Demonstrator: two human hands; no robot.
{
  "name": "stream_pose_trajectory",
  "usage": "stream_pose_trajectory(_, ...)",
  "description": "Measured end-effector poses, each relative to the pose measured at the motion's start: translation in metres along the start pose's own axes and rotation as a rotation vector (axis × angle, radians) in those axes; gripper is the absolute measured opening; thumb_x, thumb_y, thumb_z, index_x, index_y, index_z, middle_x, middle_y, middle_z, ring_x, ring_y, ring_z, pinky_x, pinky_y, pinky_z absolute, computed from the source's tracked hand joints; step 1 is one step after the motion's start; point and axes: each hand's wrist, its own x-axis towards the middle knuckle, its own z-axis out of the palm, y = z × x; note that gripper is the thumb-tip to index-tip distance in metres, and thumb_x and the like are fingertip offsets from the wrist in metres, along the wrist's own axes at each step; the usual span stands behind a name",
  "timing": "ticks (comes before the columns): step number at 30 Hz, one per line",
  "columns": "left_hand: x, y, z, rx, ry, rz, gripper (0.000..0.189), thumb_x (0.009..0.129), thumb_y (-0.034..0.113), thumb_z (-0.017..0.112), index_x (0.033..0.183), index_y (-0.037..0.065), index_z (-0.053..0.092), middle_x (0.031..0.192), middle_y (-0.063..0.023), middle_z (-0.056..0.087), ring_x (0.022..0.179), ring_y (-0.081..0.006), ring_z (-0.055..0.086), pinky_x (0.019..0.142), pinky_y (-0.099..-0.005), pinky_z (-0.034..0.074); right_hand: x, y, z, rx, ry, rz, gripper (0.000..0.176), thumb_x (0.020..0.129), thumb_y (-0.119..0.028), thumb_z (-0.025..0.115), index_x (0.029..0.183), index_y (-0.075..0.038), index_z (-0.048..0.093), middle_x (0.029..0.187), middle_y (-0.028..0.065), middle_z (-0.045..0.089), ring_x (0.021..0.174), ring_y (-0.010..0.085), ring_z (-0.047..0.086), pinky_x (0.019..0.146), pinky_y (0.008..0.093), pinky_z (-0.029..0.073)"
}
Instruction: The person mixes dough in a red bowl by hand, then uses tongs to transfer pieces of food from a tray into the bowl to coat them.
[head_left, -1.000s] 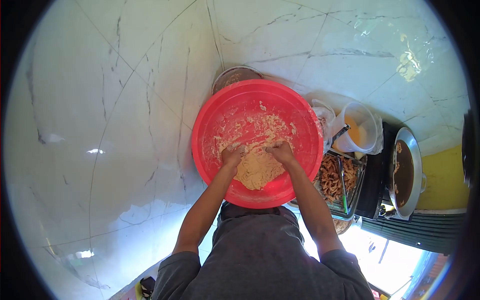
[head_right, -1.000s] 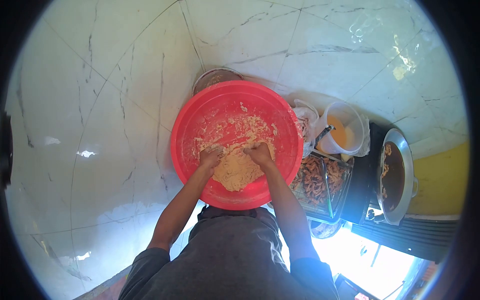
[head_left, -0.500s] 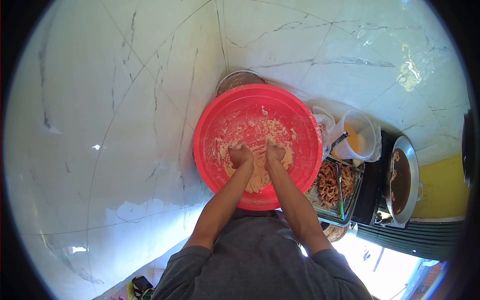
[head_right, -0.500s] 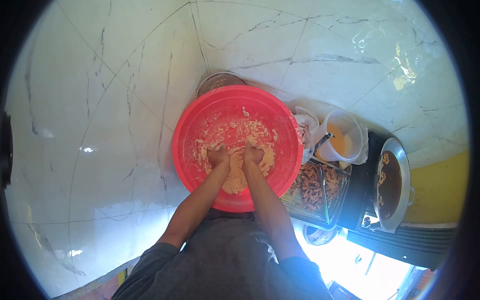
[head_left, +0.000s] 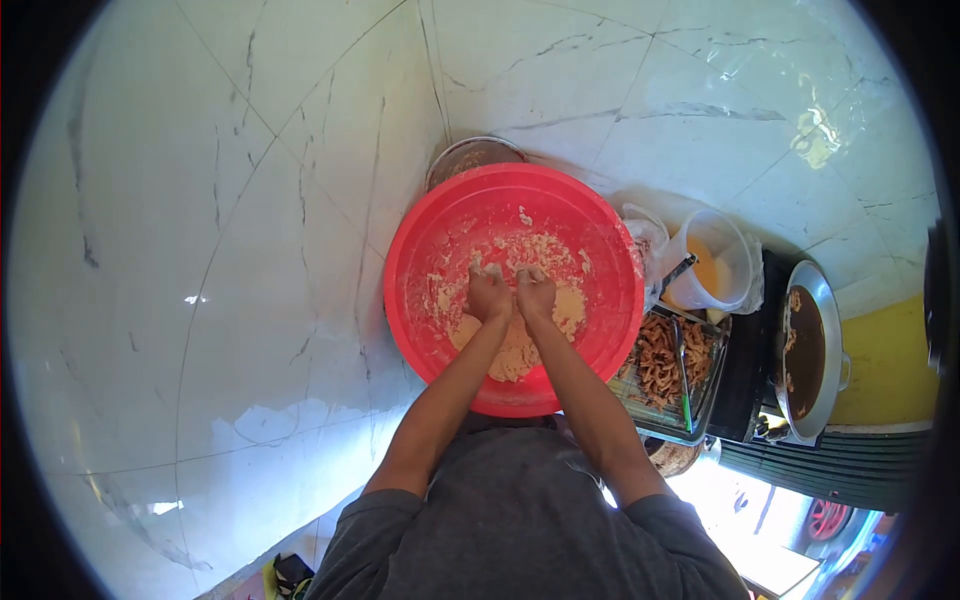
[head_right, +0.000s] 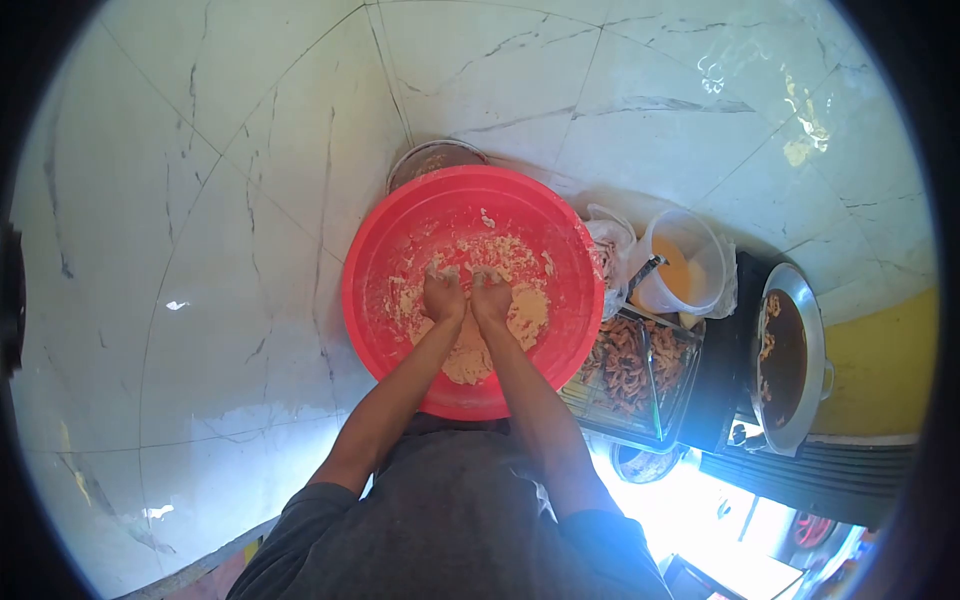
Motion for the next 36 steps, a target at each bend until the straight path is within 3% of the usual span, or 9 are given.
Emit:
stream_pose_trajectory(2,0.016,-0.02,0.002,0.125,0.0,0.129,0.043,0.076,0.026,0.064,0.116,0.012,0.054,0.097,-0.0095,0.067,0.095,-0.0272,0.063,0.092,-0.0541,0.034,0.003,0.0,-0.022,-0.357,-0.174,-0.071,0.016,0.081,-0.016,0.058,0.089,-0.003,0.063,0.085,0.0147,0.065,0.083,0.0259,0.062,0.073,0.0371,0.048)
stream_pose_trajectory(6,0.015,-0.035,-0.037,0.829,-0.606,0.303,0.044,0.072,0.03,0.068,0.111,0.011,0.059,0.103,-0.0108,0.066,0.099,-0.0281,0.062,0.095,-0.0552,0.033,-0.009,-0.004,-0.053,-1.113,-0.541,-0.259,0.024,0.077,-0.011,0.057,0.099,-0.003,0.062,0.1,0.0201,0.064,0.097,0.0324,0.061,0.081,0.0426,0.05)
stream_pose_trajectory(9,-0.007,-0.036,-0.057,1.037,-0.84,0.384,0.044,0.072,0.034,0.069,0.107,0.01,0.06,0.108,-0.0124,0.063,0.104,-0.0301,0.059,0.094,-0.0567,0.033,-0.017,0.009,-0.059,-1.237,-0.732,-0.219,0.025,0.074,-0.01,0.058,0.098,-0.002,0.062,0.102,0.0208,0.063,0.096,0.0324,0.062,0.082,0.0426,0.05)
stream_pose_trajectory(14,-0.009,-0.054,-0.047,1.054,-0.864,0.429,0.044,0.071,0.034,0.07,0.106,0.01,0.061,0.108,-0.0135,0.064,0.103,-0.0301,0.059,0.092,-0.0539,0.037,-0.007,0.004,-0.061,-1.09,-0.792,-0.085,0.027,0.074,-0.012,0.06,0.098,0.001,0.061,0.101,0.022,0.063,0.096,0.035,0.061,0.082,0.0412,0.05)
stream_pose_trajectory(20,0.021,-0.064,-0.044,0.775,-0.687,0.362,0.03,0.077,0.025,0.063,0.102,0.007,0.062,0.102,-0.0165,0.064,0.095,-0.035,0.062,0.083,-0.0441,0.046,0.026,0.028,-0.067,-0.946,-0.751,-0.075,0.026,0.072,-0.015,0.064,0.092,0.002,0.061,0.095,0.0227,0.063,0.093,0.0349,0.062,0.079,0.0401,0.05)
stream_pose_trajectory(23,0.04,-0.072,-0.035,0.472,-0.724,0.268,0.026,0.082,0.02,0.059,0.1,0.001,0.063,0.099,-0.0162,0.066,0.093,-0.0308,0.063,0.08,-0.0407,0.048,0.022,0.017,-0.073,-0.784,-0.705,-0.08,0.021,0.07,-0.016,0.067,0.082,0.001,0.063,0.081,0.0179,0.064,0.079,0.0285,0.064,0.071,0.0369,0.05)
stream_pose_trajectory(26,0.036,-0.067,-0.038,-0.243,-0.813,0.057,0.021,0.083,0.014,0.06,0.096,-0.001,0.063,0.09,-0.0113,0.066,0.081,-0.0192,0.063,0.07,-0.0318,0.049,0.018,0.011,-0.073,-0.635,-0.65,-0.087,0.017,0.068,-0.015,0.066,0.074,0.001,0.06,0.072,0.0148,0.063,0.07,0.0232,0.063,0.066,0.0342,0.048)
stream_pose_trajectory(29,0.032,-0.053,-0.044,-0.217,-0.772,-0.039,0.02,0.085,0.012,0.059,0.096,-0.005,0.063,0.088,-0.0061,0.064,0.08,-0.0117,0.059,0.068,-0.0282,0.048,0.016,0.008,-0.073,-0.486,-0.664,-0.024,0.016,0.067,-0.013,0.066,0.07,0.0,0.058,0.069,0.0108,0.062,0.065,0.0171,0.059,0.063,0.0306,0.047)
stream_pose_trajectory(36,0.042,-0.074,-0.028,-0.251,-0.697,-0.07,0.022,0.086,0.013,0.06,0.099,-0.004,0.063,0.09,-0.006,0.064,0.08,-0.0119,0.059,0.07,-0.026,0.047,0.016,-0.009,-0.072,-0.106,-0.718,0.119,0.014,0.067,-0.01,0.07,0.07,-0.004,0.058,0.069,0.0027,0.06,0.065,0.0112,0.056,0.061,0.0269,0.045)
